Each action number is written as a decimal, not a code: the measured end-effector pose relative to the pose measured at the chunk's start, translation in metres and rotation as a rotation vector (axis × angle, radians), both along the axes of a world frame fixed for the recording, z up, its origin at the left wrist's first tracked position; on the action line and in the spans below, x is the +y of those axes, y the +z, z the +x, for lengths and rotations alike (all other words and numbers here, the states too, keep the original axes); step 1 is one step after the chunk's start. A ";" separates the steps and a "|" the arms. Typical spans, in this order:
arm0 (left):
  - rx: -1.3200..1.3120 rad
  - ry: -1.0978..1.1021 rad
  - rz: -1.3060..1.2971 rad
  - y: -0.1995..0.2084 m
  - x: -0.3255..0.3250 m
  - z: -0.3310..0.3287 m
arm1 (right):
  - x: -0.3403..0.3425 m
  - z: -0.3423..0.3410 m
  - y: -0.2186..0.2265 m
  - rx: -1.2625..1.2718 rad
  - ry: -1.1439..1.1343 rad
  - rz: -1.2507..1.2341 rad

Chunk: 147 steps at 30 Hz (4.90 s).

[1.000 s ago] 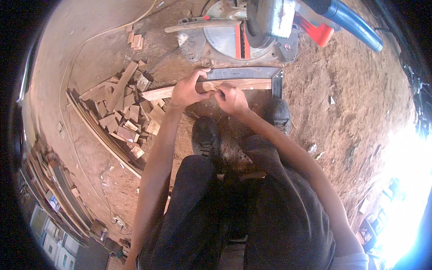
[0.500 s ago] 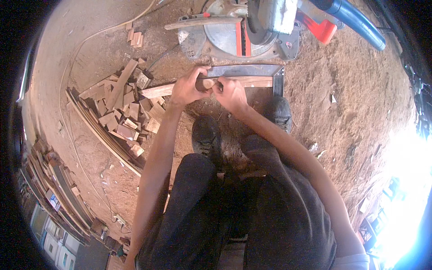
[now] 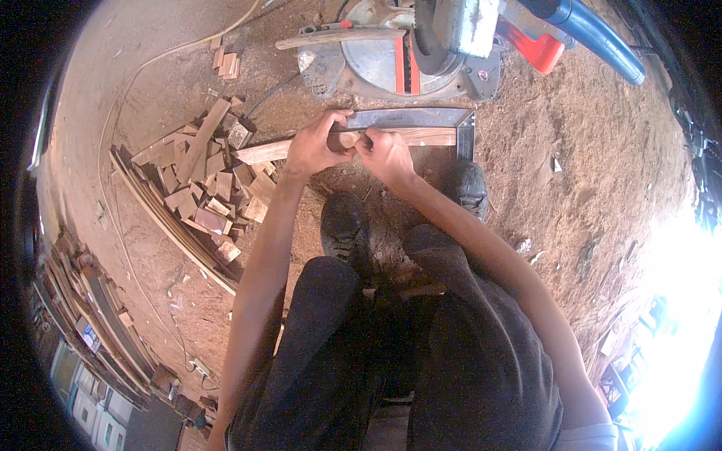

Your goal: The person positions a square against a piece of wood and marks a line with a pink pen.

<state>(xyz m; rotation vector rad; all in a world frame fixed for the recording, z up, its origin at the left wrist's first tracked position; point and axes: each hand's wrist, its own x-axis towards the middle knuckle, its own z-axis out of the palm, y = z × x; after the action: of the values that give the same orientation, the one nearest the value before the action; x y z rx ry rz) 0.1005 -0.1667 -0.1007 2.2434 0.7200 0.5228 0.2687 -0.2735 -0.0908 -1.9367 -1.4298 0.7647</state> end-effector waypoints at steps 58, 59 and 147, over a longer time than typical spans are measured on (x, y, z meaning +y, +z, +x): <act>0.035 0.025 -0.073 0.009 -0.001 0.000 | 0.009 0.003 -0.013 0.050 0.091 0.216; 0.039 0.027 -0.078 0.008 -0.001 0.001 | 0.008 0.004 -0.011 0.047 0.100 0.228; 0.047 0.037 0.039 0.007 -0.002 0.007 | 0.005 0.005 -0.008 -0.103 0.139 0.092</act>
<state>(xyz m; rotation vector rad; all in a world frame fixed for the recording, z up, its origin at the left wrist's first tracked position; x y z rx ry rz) 0.1075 -0.1685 -0.0939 2.2891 0.7828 0.5081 0.2733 -0.2684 -0.0987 -1.8450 -1.6465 0.6573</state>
